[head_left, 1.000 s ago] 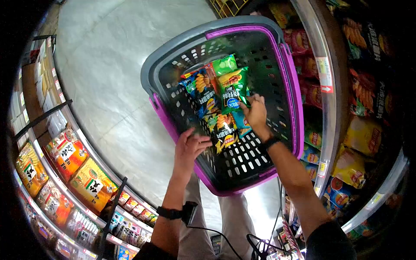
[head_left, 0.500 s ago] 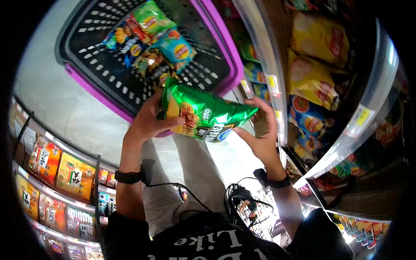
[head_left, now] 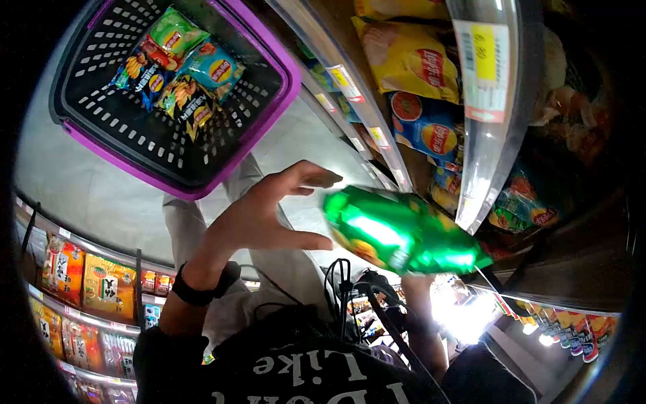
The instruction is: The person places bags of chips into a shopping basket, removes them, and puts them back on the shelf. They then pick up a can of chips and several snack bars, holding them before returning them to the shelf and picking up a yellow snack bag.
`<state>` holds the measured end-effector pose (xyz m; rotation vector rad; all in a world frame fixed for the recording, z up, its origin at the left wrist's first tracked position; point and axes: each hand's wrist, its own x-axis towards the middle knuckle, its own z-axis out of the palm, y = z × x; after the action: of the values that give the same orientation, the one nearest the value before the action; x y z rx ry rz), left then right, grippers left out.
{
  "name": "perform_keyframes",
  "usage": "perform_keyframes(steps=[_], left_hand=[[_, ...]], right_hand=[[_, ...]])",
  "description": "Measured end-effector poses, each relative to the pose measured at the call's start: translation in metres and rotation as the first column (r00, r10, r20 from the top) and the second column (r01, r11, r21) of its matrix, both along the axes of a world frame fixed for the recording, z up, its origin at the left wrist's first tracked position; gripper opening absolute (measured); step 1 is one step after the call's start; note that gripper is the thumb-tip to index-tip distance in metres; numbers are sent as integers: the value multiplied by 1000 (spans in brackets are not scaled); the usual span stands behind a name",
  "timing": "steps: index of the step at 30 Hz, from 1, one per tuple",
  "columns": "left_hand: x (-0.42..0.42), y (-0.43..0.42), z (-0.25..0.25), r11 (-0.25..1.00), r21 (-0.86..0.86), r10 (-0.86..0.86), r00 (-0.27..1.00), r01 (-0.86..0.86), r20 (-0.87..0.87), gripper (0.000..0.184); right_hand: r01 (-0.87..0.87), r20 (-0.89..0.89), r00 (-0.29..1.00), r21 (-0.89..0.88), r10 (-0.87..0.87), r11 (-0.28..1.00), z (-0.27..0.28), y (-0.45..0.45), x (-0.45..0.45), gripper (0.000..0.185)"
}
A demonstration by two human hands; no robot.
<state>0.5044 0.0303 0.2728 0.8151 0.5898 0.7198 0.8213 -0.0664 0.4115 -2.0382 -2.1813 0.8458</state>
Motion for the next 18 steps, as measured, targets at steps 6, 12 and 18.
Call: perform_keyframes(steps=[6,12,18], left_hand=[[48,4,-4,998,59,-14,999,11,41,64],[75,-4,-11,997,39,-71,997,70,28,60],[67,-20,-19,998,-42,-50,998,51,35,57]], right_hand=[[810,-453,560,476,-693,344,97,-97,109,60],[637,-74,595,650,-800,414,129,-87,140,59],[639,213,451,601,-867,480,134,-57,185,92]])
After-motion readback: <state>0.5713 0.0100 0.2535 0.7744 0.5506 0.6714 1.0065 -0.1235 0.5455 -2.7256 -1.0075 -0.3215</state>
